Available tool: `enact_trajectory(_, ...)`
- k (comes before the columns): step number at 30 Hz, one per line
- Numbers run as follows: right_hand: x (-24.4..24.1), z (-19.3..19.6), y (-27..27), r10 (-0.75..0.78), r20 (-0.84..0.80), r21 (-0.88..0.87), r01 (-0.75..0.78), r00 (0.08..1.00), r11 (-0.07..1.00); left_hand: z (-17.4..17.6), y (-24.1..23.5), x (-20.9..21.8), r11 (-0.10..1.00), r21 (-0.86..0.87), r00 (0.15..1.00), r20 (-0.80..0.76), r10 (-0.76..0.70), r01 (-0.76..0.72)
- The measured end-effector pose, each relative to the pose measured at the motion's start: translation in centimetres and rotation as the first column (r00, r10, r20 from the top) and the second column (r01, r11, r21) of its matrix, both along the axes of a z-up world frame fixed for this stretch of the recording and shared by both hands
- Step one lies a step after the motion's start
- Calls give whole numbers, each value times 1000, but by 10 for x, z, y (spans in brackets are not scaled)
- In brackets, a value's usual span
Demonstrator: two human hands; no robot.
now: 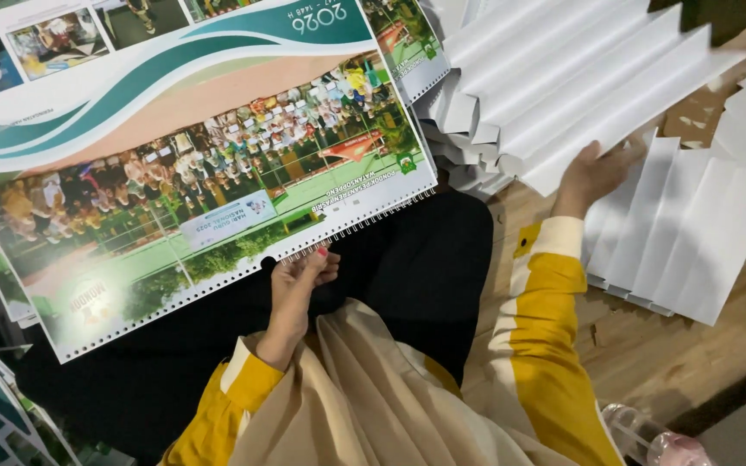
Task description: The person sits on the floor and assembles wall calendars by inserting metal spiral rings into the punched holes of the pages. They handle the calendar pages and rings by hand, securing the binding and stacking the finished items.
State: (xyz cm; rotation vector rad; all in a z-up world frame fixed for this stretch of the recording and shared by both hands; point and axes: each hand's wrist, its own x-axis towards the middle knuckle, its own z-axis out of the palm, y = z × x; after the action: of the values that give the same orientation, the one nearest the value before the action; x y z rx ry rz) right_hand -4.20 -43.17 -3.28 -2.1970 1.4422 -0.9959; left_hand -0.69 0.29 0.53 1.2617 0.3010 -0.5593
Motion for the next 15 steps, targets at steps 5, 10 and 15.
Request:
enact_trajectory(5, -66, 18, -27, 59, 575, -220, 85, 816, 972, -4, 1, -4, 997, 0, 997, -2, -73, 73)
enact_trajectory(10, -191, -33, -127, -112, 577, -314, 347, 809, 884, -9, 3, -7, 996, 9, 996, -8, -85, 85)
enact_trajectory(15, -229, -42, -108, -379, 520, -40, 465, 765, 884, -17, 5, -7, 999, -10, 999, 7, -44, 44)
